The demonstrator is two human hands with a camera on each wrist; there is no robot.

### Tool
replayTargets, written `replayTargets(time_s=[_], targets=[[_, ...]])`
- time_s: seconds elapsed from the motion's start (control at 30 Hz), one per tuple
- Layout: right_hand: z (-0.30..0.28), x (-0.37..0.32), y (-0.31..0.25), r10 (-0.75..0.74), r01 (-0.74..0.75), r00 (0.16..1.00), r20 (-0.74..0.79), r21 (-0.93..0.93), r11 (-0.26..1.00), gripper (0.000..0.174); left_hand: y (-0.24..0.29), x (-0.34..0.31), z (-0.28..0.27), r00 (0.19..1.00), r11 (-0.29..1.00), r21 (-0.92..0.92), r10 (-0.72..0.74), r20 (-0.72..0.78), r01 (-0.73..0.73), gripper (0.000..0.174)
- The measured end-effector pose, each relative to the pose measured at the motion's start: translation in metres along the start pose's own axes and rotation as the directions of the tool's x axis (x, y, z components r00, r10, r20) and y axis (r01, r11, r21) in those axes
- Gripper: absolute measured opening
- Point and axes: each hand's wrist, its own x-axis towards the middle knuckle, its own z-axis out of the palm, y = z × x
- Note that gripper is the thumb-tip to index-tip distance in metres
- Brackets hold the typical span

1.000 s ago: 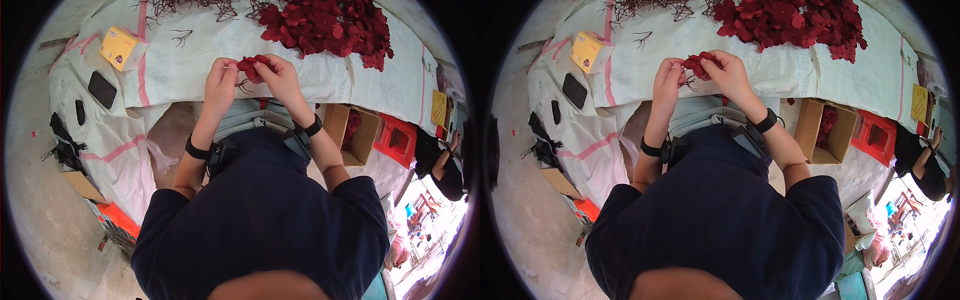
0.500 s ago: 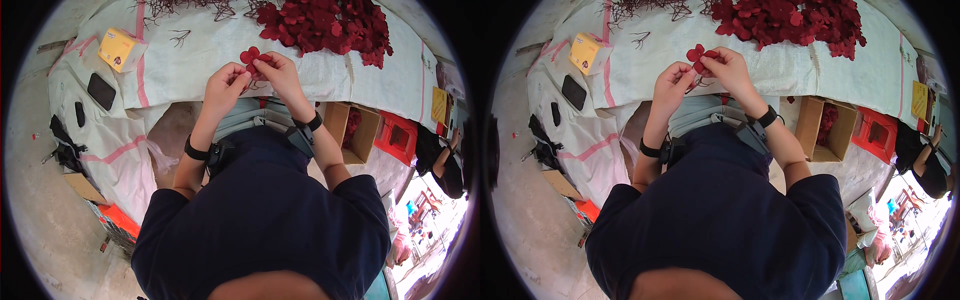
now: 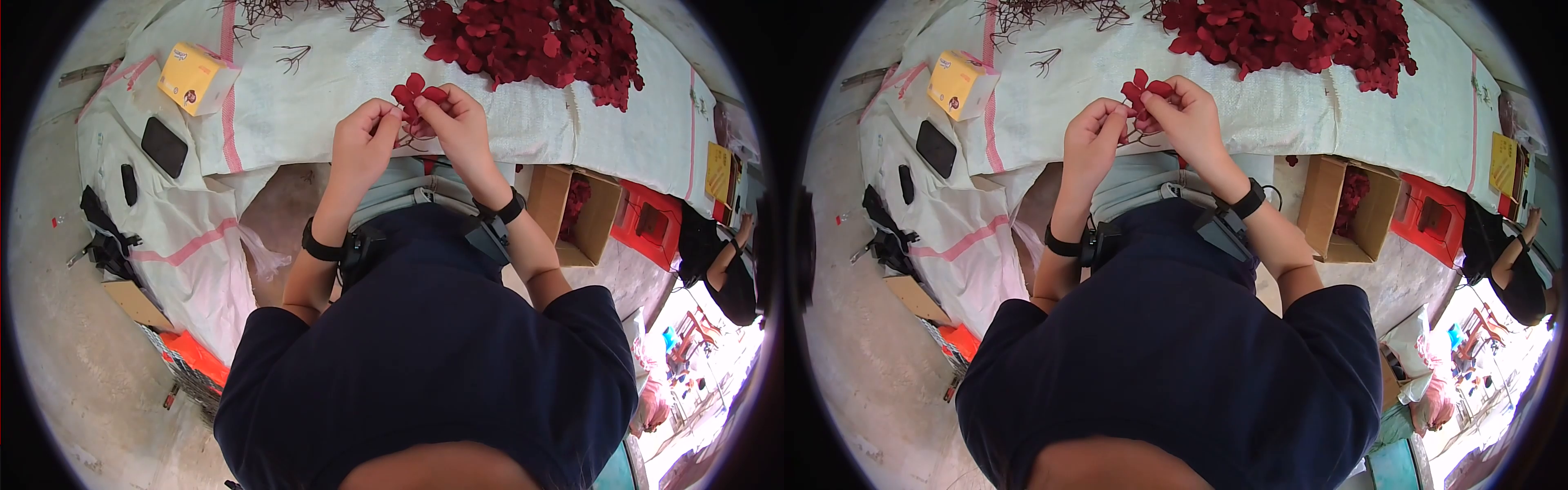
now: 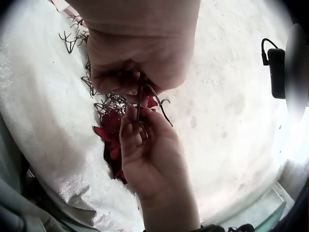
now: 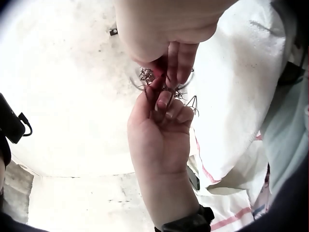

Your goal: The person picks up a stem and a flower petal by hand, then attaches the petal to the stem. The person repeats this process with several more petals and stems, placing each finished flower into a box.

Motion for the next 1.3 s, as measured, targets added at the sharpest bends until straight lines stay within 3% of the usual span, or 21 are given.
replayTargets(time_s=[0.27, 0.37, 0.5, 0.73, 0.97, 1.3], targets=[[0.004, -0.004, 0.004, -0.082, 0.083, 0.996, 0.034, -0.026, 0.996, 0.008, 0.002, -0.003, 0.001, 0.999, 0.998, 0.049, 0.024, 0.039, -0.026, 0.014], [0.004, -0.004, 0.004, -0.098, 0.1, 0.994, 0.049, -0.036, 0.994, 0.007, 0.005, -0.003, 0.002, 0.989, 0.974, 0.173, 0.141, 0.043, -0.146, 0.012], [0.005, -0.005, 0.004, -0.104, 0.106, 0.993, 0.06, -0.026, 0.994, 0.007, 0.009, -0.004, -0.001, 0.992, 0.976, 0.185, 0.099, 0.076, -0.111, 0.014], [0.006, -0.006, 0.003, -0.107, 0.108, 0.992, 0.066, -0.015, 0.994, 0.007, 0.007, -0.002, 0.0, 0.984, 0.97, 0.169, 0.172, 0.035, -0.176, 0.011], [0.006, -0.005, 0.005, -0.268, 0.276, 0.961, 0.067, -0.221, 0.935, 0.007, 0.007, -0.003, 0.0, 0.989, 0.973, 0.178, 0.146, 0.035, -0.15, 0.011], [0.008, -0.01, 0.005, -0.218, 0.229, 0.972, 0.084, -0.163, 0.96, 0.006, 0.004, 0.0, 0.0, 0.985, 0.981, 0.096, 0.171, 0.001, -0.171, 0.012]])
